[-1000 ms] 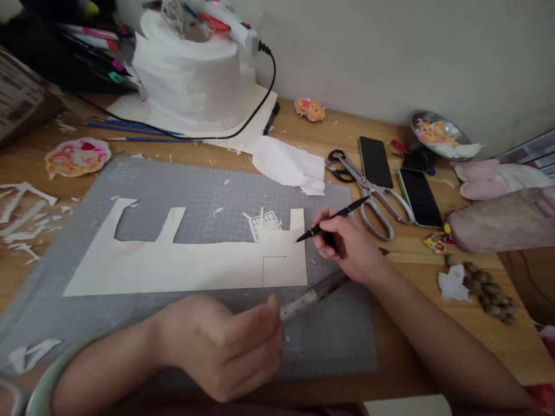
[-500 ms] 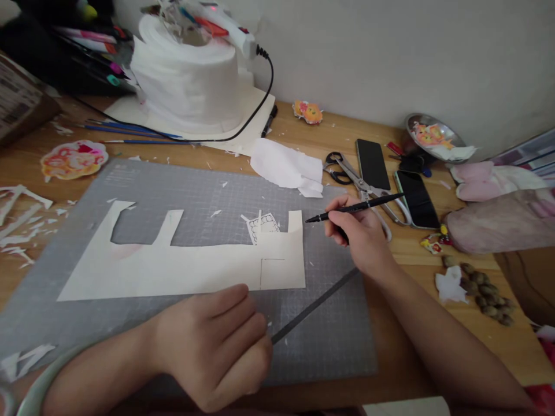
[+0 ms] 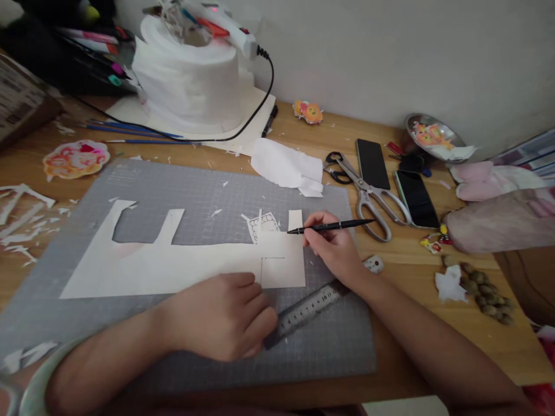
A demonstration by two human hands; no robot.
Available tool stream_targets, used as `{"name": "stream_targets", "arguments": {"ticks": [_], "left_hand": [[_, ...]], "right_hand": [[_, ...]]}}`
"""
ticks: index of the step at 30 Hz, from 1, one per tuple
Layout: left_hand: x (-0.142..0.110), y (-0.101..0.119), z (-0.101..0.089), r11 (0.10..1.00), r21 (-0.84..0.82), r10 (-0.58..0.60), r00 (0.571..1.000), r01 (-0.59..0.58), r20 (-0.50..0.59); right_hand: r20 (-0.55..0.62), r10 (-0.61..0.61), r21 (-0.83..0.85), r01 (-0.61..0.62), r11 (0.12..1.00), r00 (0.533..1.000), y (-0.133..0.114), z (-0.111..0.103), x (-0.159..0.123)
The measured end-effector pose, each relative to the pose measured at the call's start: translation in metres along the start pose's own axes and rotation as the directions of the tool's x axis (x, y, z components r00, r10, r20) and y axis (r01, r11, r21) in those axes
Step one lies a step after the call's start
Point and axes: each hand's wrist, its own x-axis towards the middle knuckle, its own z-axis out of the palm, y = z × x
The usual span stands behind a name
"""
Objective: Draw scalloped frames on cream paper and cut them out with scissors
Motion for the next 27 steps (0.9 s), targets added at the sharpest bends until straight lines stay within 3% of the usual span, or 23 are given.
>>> {"name": "stream_targets", "arguments": {"ticks": [4, 8, 10, 13, 16, 27], "left_hand": [[0.001, -0.002, 0.001, 0.992, 0.059, -0.112, 0.992, 0.116, -0.057], [0.0, -0.009, -0.003, 0.956, -0.02, -0.291, 0.947, 0.291, -0.133], [-0.001, -0.016, -0.004, 0.919, -0.107, -0.389, 0.917, 0.379, -0.088], [-0.004, -0.026, -0.002, 0.845, -0.213, -0.489, 0.87, 0.491, 0.064], [-0.008, -0.03, 0.003, 0.797, -0.282, -0.515, 0.845, 0.535, 0.148], [-0.011, -0.031, 0.008, 0.816, -0.257, -0.49, 0.855, 0.518, 0.167]], "right_hand": [[-0.001, -0.062, -0.08, 0.062, 0.995, 0.998, -0.005, 0.002, -0.003], [-0.014, -0.003, -0.1, 0.002, 0.995, 1.0, -0.016, -0.002, -0.014], [0.004, 0.056, -0.133, -0.055, 0.99, 0.998, -0.02, -0.004, -0.024], [0.049, 0.15, -0.146, -0.141, 0.979, 0.988, -0.018, -0.004, -0.037], [0.066, 0.173, -0.078, -0.168, 0.983, 0.983, -0.012, -0.002, -0.041], [0.115, 0.158, -0.209, -0.132, 0.969, 0.981, -0.003, -0.003, -0.033]]}}
